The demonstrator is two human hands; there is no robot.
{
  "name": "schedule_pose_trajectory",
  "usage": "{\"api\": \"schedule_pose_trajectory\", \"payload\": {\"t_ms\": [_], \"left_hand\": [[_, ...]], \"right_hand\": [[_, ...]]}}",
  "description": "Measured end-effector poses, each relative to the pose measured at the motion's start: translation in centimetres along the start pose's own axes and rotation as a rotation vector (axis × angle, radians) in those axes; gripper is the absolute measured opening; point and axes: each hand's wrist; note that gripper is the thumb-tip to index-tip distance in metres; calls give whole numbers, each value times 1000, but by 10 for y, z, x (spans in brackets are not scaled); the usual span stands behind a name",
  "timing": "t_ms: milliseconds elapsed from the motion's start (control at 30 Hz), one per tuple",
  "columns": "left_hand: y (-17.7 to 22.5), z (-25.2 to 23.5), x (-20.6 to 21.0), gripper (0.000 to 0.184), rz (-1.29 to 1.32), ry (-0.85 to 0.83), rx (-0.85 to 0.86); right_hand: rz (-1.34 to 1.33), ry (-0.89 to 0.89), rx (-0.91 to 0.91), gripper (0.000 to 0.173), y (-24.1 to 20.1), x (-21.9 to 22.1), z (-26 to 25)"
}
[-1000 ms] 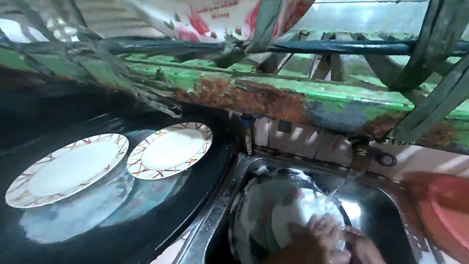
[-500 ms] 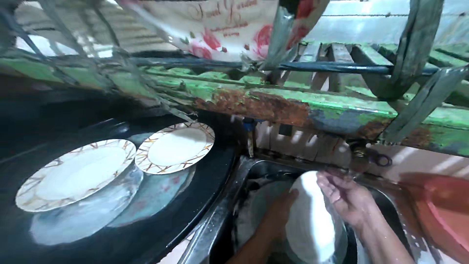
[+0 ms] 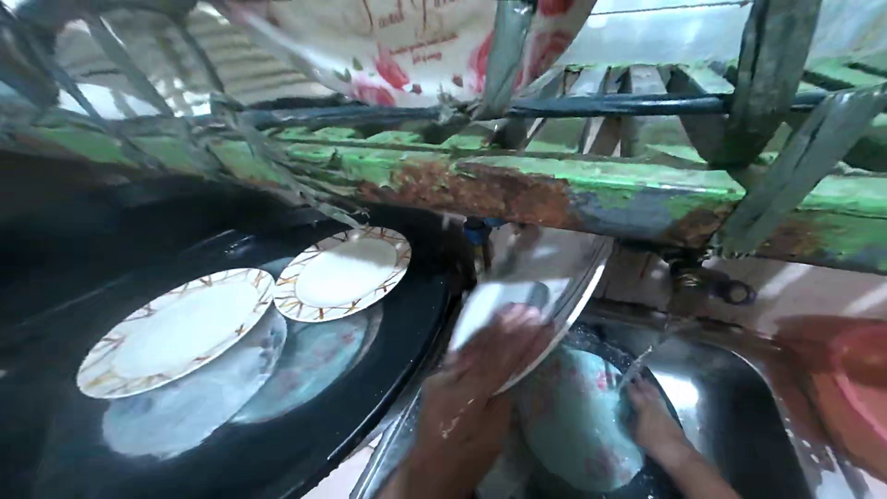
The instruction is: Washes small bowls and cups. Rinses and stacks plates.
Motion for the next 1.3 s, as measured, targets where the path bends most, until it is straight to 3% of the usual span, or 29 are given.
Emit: {"api": "schedule_pose_trajectory", "payload": {"t_ms": [33, 100, 200, 267, 333, 400, 467, 500, 567, 633, 733, 833, 900, 933, 1000, 1100, 1200, 1300], "left_hand": [[-4, -4, -19, 30, -89, -5, 115], [-15, -11, -55, 37, -363, -15, 154], [-42, -23, -87, 43, -669, -17, -122], [-55, -31, -97, 41, -685, -21, -314], [-54, -30, -92, 43, -654, -43, -345], [-44, -20, -61, 52, -570, -116, -222], [-43, 6, -7, 42, -415, -256, -84], [-49, 23, 23, 39, -353, -402, -64], [-71, 56, 76, 49, -263, -795, -233], [-101, 87, 115, 58, -211, -953, -438], [-102, 128, 157, 63, -175, -798, -628], [-57, 148, 192, 58, 28, -862, -443], [-57, 151, 208, 48, 126, -1008, -251], [-65, 148, 206, 47, 112, -1037, -259], [-86, 131, 186, 50, -38, -988, -446], [-125, 95, 155, 57, -296, -829, -723], [-131, 79, 128, 58, -101, -704, -991], [-119, 69, 107, 43, 155, -614, -1242]], "right_hand": [[-24, -22, 7, 73, -1, 7, 0], [-215, -2, 44, 77, 1, 18, 2], [-612, 143, 233, 75, 9, 35, 3], [-858, 104, 358, 59, 6, 38, 9], [-995, 48, 419, 47, 4, 43, 16], [-1154, 115, 418, 43, 5, 49, 23], [-1376, 214, 393, 45, 3, 53, 28], [-1487, 237, 379, 46, 2, 53, 30], [-1623, 244, 349, 48, 2, 54, 31], [-1621, 272, 345, 50, 0, 54, 33], [-1563, 342, 429, 55, -10, 56, 39], [-1589, 365, 417, 56, -12, 65, 40], [-1601, 386, 338, 51, -9, 70, 36], [-1555, 390, 382, 50, -9, 69, 36], [-1458, 360, 522, 52, -11, 65, 36], [-1429, 305, 496, 40, -12, 64, 33], [-1500, 283, 478, 41, -10, 62, 30], [-1518, 312, 451, 43, -12, 59, 31]]}}
Point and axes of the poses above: each hand's wrist, its own z-axis away from the middle knuckle, its own x-axis out of the palm, y = z × x, and after that the axes turned 14 degrees about z, right-handed
